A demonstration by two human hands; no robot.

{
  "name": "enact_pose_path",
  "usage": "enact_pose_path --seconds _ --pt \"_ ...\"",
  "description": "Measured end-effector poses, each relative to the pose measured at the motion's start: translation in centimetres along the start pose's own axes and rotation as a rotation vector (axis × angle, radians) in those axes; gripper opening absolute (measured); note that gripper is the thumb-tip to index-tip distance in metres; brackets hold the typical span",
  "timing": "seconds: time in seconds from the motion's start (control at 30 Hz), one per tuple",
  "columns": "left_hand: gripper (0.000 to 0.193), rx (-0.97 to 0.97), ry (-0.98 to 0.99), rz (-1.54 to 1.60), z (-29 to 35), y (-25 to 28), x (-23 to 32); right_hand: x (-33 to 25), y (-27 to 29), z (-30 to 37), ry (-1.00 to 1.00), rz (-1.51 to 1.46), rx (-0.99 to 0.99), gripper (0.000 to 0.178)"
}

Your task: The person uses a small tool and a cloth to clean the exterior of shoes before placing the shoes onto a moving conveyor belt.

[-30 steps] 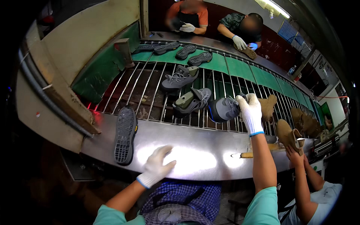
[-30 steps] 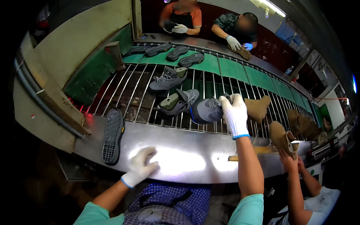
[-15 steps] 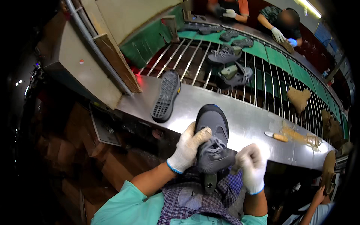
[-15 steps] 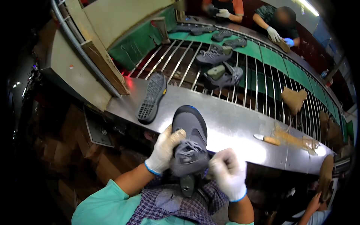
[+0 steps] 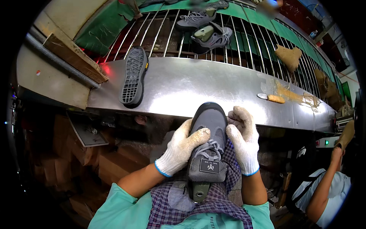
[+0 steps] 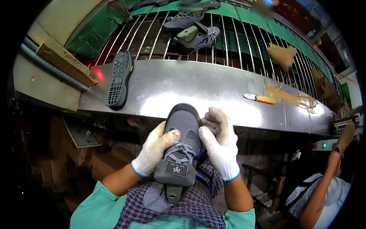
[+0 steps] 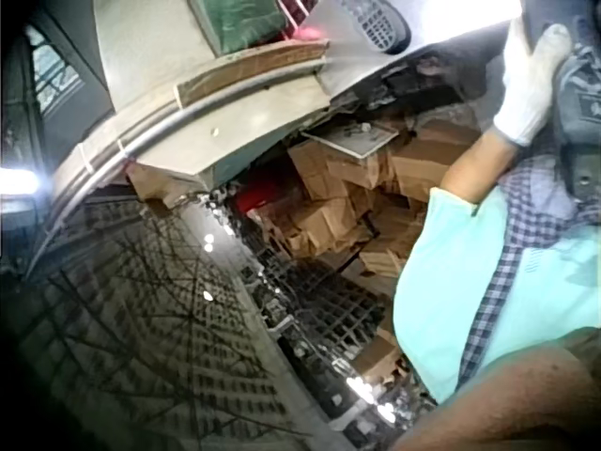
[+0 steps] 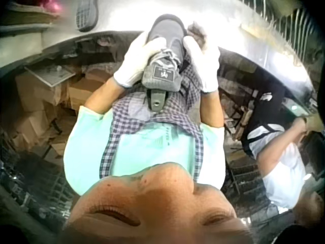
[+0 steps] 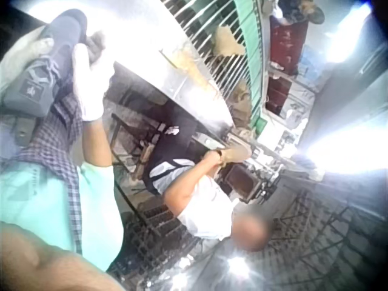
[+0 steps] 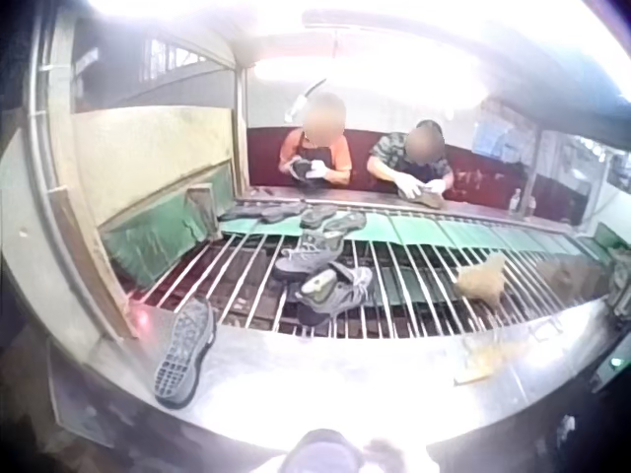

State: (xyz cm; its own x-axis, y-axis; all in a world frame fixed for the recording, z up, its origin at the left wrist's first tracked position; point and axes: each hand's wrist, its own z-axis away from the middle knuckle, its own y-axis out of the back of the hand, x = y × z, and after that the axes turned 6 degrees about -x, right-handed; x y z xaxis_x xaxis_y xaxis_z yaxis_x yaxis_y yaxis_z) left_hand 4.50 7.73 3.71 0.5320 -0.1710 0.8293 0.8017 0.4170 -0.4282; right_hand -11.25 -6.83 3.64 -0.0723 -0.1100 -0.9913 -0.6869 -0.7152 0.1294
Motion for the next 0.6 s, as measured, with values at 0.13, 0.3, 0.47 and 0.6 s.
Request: enact_pose_path --seconds 0.13,0.3,0.47,0.6 --pt "0.073 -0.004 0.038 -0.062 0.3 -0.5 0.0 -0.5 -0.6 0.0 -0.033 -0.047 -0.044 0.071" --pt "0.078 -0.012 -0.007 -0.248 -0.1 -1.3 -0.4 -1.6 -0.8 -0.8 -0.07 0.049 -0.058 0.068" --pt "0.078 -0.023 0.043 -0.234 -0.1 -0.8 -0.7 -1.3 -0.8 -1.3 -0.102 0.089 -0.061 0.052" --pt "0.076 -0.012 0.055 -0.215 -0.5 0.0 -1.3 -1.0 -0.3 -1.5 -0.147 -0.032 -0.11 0.054"
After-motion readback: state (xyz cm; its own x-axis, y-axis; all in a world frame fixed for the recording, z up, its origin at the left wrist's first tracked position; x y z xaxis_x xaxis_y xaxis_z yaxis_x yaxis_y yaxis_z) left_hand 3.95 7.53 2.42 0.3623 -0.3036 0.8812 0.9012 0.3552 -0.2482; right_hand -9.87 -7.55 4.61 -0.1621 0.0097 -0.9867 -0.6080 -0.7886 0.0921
